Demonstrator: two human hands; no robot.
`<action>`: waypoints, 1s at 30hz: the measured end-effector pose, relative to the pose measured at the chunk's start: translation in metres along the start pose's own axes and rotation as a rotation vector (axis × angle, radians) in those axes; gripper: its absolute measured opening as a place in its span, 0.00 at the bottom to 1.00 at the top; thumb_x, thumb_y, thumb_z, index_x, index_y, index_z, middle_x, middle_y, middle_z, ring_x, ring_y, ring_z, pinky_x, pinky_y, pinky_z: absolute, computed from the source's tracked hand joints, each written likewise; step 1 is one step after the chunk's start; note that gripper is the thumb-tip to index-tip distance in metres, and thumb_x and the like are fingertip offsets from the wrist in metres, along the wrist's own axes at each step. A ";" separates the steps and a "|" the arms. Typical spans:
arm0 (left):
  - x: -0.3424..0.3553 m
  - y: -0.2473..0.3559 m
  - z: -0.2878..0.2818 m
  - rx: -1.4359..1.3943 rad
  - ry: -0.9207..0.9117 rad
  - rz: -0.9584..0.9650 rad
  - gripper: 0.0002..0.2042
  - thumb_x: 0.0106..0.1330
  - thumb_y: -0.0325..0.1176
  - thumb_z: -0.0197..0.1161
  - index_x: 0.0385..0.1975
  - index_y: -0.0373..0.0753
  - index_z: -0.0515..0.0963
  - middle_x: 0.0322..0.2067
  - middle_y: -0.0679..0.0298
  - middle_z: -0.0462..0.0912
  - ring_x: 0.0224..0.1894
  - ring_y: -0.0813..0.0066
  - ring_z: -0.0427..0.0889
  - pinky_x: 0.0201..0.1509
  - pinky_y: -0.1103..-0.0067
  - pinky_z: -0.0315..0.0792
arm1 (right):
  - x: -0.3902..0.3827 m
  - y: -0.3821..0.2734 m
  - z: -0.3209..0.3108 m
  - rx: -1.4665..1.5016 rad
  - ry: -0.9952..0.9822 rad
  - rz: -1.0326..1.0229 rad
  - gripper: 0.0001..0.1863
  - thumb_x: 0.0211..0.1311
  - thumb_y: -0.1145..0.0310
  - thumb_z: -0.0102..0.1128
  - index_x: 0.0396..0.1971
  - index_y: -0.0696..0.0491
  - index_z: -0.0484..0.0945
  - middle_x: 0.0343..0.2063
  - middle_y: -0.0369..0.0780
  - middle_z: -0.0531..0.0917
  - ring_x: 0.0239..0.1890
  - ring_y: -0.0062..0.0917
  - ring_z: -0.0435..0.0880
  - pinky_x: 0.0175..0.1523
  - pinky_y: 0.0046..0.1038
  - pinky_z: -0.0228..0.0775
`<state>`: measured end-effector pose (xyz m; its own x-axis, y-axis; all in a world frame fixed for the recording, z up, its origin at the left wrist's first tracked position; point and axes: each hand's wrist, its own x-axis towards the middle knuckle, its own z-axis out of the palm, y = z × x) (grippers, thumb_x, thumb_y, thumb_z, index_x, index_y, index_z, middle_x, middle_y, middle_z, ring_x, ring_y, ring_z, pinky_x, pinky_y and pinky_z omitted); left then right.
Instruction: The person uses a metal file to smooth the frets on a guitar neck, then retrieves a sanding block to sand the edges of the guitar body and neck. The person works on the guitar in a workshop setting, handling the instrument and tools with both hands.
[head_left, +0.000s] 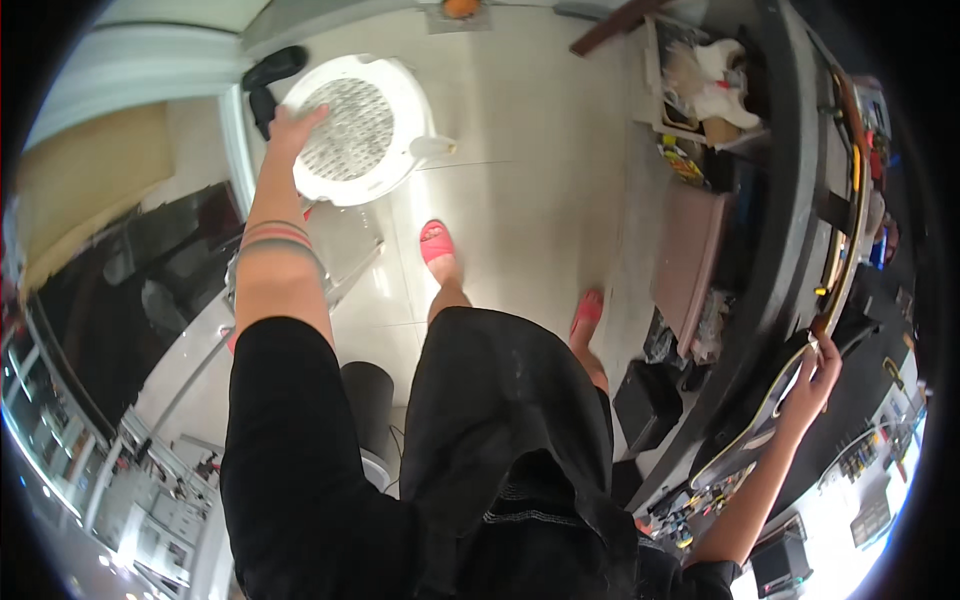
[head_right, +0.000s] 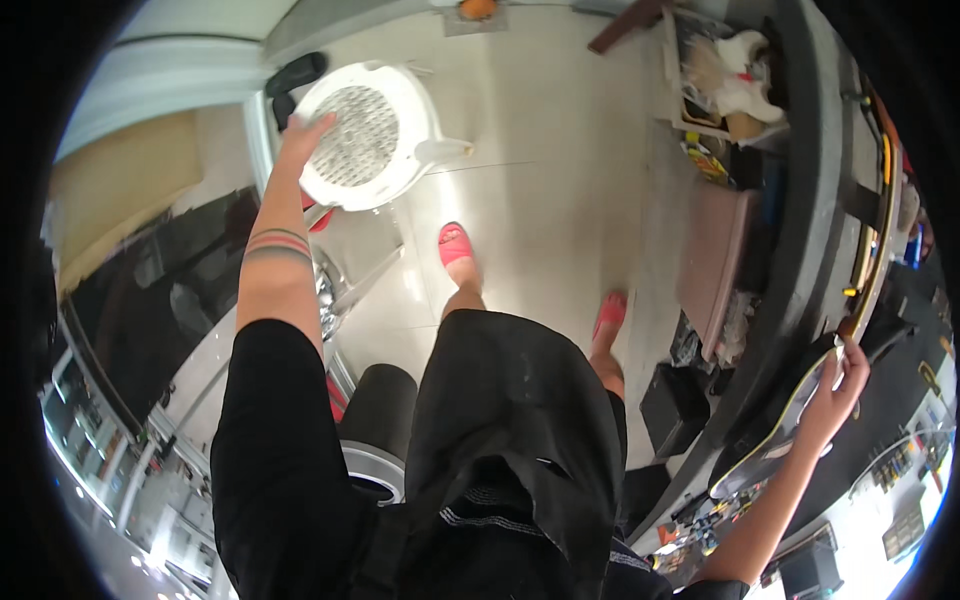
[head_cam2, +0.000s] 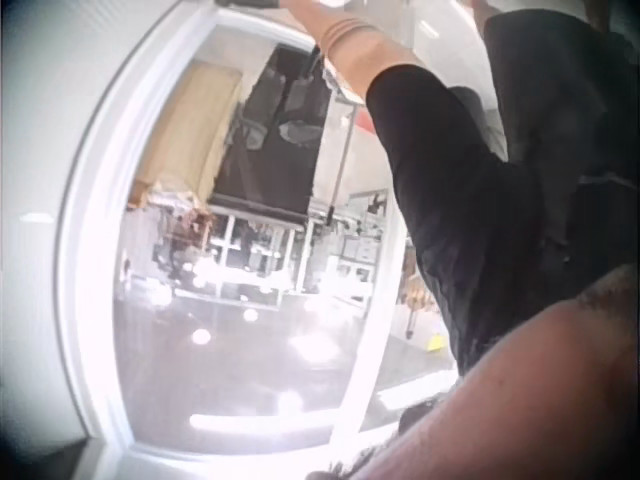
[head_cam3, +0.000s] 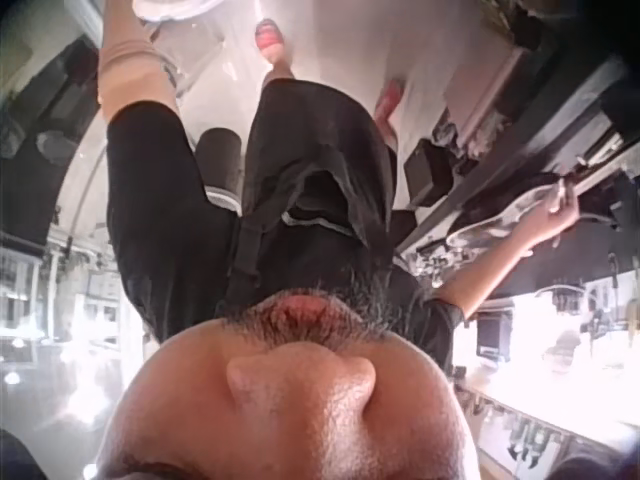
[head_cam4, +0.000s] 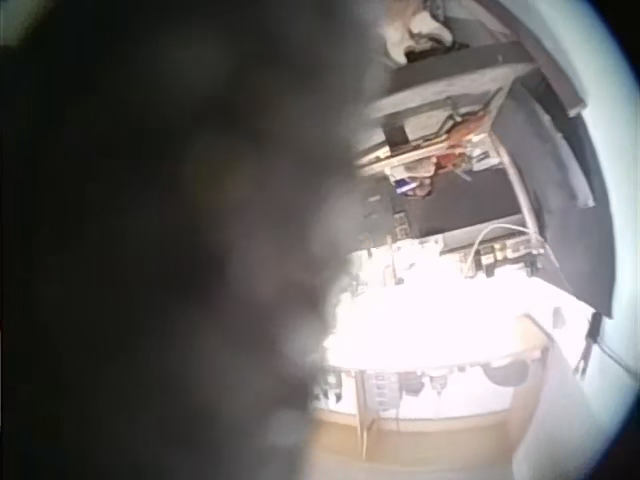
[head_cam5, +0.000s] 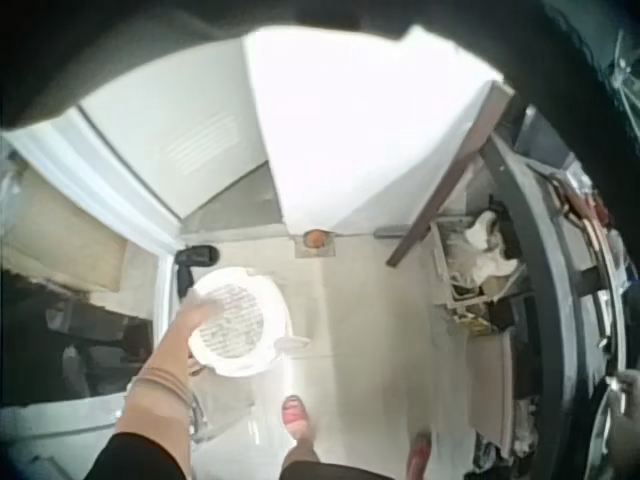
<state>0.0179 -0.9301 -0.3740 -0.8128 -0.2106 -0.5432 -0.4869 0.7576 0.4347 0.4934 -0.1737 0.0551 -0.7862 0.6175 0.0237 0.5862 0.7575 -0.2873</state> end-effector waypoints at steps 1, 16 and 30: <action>-0.015 0.026 0.016 0.185 0.055 -0.053 0.71 0.48 0.70 0.82 0.86 0.33 0.50 0.83 0.38 0.54 0.84 0.37 0.57 0.85 0.49 0.57 | 0.007 0.012 -0.010 -0.126 0.070 -0.024 0.22 0.81 0.66 0.66 0.68 0.58 0.77 0.62 0.44 0.81 0.66 0.33 0.79 0.75 0.36 0.67; -0.301 0.325 0.321 0.874 -0.383 0.390 0.70 0.53 0.51 0.88 0.89 0.57 0.38 0.82 0.52 0.58 0.80 0.41 0.65 0.76 0.30 0.60 | 0.155 0.140 -0.011 1.008 -0.981 0.474 0.30 0.73 0.49 0.72 0.60 0.60 0.81 0.43 0.41 0.91 0.50 0.28 0.91 0.59 0.33 0.82; -0.285 0.384 0.454 1.237 -1.161 0.917 0.24 0.78 0.44 0.55 0.70 0.42 0.77 0.68 0.49 0.84 0.71 0.47 0.81 0.76 0.48 0.71 | 0.149 0.131 -0.011 0.898 -0.943 0.587 0.25 0.78 0.43 0.67 0.45 0.54 0.83 0.32 0.35 0.88 0.36 0.21 0.85 0.46 0.28 0.78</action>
<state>0.2079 -0.2984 -0.3782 0.1819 0.5021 -0.8455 0.7865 0.4418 0.4316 0.4549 0.0194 0.0311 -0.5197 0.1500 -0.8411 0.8261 -0.1628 -0.5395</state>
